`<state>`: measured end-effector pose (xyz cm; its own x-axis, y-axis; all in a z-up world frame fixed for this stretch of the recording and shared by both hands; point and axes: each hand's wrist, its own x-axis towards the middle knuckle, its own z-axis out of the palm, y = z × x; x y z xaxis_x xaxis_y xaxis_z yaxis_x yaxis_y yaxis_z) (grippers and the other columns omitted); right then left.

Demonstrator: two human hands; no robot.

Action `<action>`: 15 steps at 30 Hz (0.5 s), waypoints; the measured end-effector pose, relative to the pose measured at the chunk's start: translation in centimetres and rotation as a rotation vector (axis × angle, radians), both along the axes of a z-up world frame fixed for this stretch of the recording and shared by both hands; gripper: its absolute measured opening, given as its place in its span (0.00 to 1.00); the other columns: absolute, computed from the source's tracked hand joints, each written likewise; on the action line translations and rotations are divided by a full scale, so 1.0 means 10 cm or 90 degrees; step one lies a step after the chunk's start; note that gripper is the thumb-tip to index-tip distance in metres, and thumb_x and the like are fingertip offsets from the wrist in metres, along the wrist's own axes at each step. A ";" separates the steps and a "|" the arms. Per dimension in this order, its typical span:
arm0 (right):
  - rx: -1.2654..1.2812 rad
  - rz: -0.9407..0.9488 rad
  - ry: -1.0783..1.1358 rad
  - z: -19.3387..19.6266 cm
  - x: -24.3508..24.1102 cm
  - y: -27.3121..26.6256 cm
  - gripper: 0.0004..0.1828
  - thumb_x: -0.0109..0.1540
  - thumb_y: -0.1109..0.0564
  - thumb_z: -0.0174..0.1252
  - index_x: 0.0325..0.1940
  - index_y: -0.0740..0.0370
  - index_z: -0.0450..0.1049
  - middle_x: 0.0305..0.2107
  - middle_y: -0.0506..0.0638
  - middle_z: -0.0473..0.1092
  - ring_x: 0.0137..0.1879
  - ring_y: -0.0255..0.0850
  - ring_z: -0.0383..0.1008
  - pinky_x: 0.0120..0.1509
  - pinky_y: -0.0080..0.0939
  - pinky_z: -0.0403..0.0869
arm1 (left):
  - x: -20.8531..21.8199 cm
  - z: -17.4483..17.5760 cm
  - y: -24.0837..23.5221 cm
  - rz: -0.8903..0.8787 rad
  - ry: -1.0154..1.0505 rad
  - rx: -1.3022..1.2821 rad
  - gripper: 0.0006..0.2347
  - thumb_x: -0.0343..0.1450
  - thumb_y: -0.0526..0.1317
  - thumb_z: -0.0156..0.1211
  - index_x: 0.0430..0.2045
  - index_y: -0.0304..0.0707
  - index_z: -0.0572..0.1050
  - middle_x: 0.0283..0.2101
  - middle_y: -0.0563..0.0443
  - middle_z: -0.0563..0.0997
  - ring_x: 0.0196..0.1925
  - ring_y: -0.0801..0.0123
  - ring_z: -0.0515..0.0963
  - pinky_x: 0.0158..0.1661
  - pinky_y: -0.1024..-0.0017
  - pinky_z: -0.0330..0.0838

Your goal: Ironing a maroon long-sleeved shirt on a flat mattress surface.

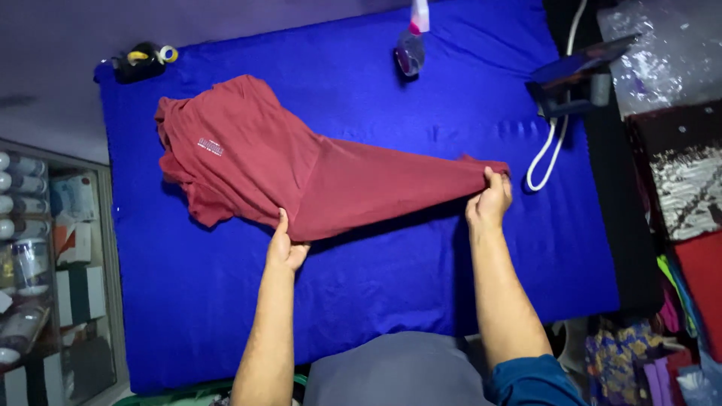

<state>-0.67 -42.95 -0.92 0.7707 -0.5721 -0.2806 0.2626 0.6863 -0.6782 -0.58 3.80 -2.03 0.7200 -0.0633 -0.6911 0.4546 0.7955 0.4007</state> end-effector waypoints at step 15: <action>-0.760 -0.271 0.489 -0.47 -1.29 -0.25 0.24 0.62 0.59 0.68 0.60 0.64 0.70 0.55 0.61 0.66 0.55 0.51 0.69 0.55 0.42 0.71 | -0.55 -0.22 -0.31 -0.054 -0.098 0.526 0.23 0.71 0.42 0.69 0.56 0.36 0.64 0.41 0.45 0.77 0.28 0.67 0.78 0.26 0.68 0.78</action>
